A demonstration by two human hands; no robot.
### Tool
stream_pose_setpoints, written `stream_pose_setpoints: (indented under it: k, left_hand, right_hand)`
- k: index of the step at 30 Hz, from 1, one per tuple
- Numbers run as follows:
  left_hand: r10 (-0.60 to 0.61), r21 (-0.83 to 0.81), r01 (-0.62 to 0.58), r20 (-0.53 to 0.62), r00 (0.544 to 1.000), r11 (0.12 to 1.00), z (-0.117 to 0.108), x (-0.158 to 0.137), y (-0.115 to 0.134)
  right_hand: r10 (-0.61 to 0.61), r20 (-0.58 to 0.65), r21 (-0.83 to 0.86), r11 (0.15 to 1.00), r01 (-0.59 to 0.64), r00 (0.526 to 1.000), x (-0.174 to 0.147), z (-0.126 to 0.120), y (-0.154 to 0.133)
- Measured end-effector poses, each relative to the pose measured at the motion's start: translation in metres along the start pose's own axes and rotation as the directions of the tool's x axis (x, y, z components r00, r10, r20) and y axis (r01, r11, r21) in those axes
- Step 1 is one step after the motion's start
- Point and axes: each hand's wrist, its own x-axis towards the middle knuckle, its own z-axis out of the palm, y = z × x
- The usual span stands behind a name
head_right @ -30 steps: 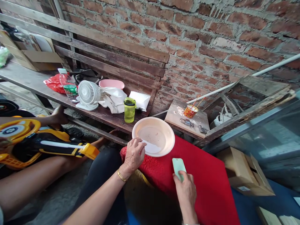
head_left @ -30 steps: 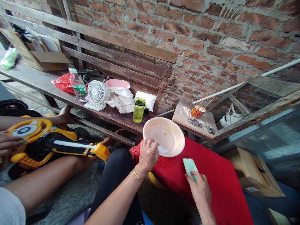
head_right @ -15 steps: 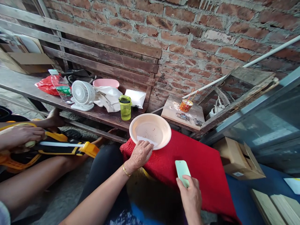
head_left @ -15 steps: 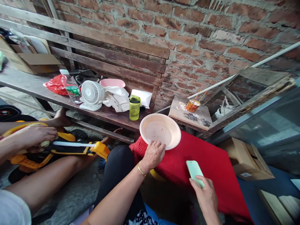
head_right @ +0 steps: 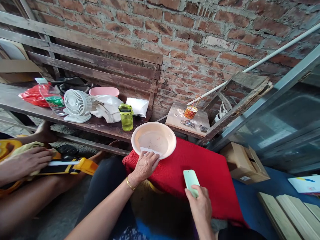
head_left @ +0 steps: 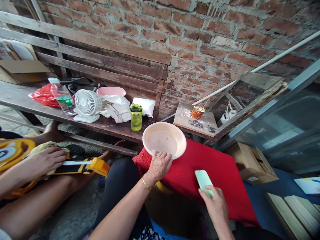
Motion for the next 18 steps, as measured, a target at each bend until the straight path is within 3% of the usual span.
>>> stream_pose_setpoints:
  k: [2,4,6,8,11,14,16,18]
  left_hand:
    - [-0.012,-0.004,0.012,-0.012,1.000,1.000,0.000,0.000,0.001]
    - [-0.014,-0.006,0.014,-0.029,0.999,1.000,0.000,0.000,0.001]
    - [-0.006,-0.003,0.005,-0.044,0.999,1.000,0.001,-0.001,0.001]
    - [-0.002,-0.005,0.002,-0.057,0.998,1.000,0.001,-0.001,0.001]
    - [-0.002,-0.018,0.001,-0.056,0.998,1.000,0.000,-0.001,0.000]
    - [-0.005,-0.013,0.004,-0.044,0.999,1.000,-0.001,0.000,0.001]
    - [-0.008,-0.013,0.007,-0.050,0.999,1.000,0.000,0.000,0.001]
    - [-0.008,-0.020,0.006,-0.064,0.998,1.000,0.000,0.000,0.001]
  right_hand:
    - [-0.162,0.062,0.052,0.986,0.159,0.985,-0.008,0.015,-0.029]
    - [-0.322,0.152,0.060,0.947,0.316,0.935,-0.015,0.033,-0.057]
    - [-0.394,0.210,0.037,0.918,0.395,0.895,-0.016,0.041,-0.066]
    - [-0.347,0.198,0.012,0.936,0.352,0.916,-0.009,0.036,-0.050]
    - [-0.095,0.071,-0.030,0.995,0.097,0.993,0.008,0.011,0.000]
    - [0.069,-0.041,-0.043,0.997,-0.071,0.997,0.018,-0.008,0.025]
    - [0.007,-0.048,0.005,1.000,-0.007,0.999,0.017,-0.003,0.012]
    - [-0.134,0.018,0.060,0.989,0.133,0.991,0.013,0.015,-0.019]
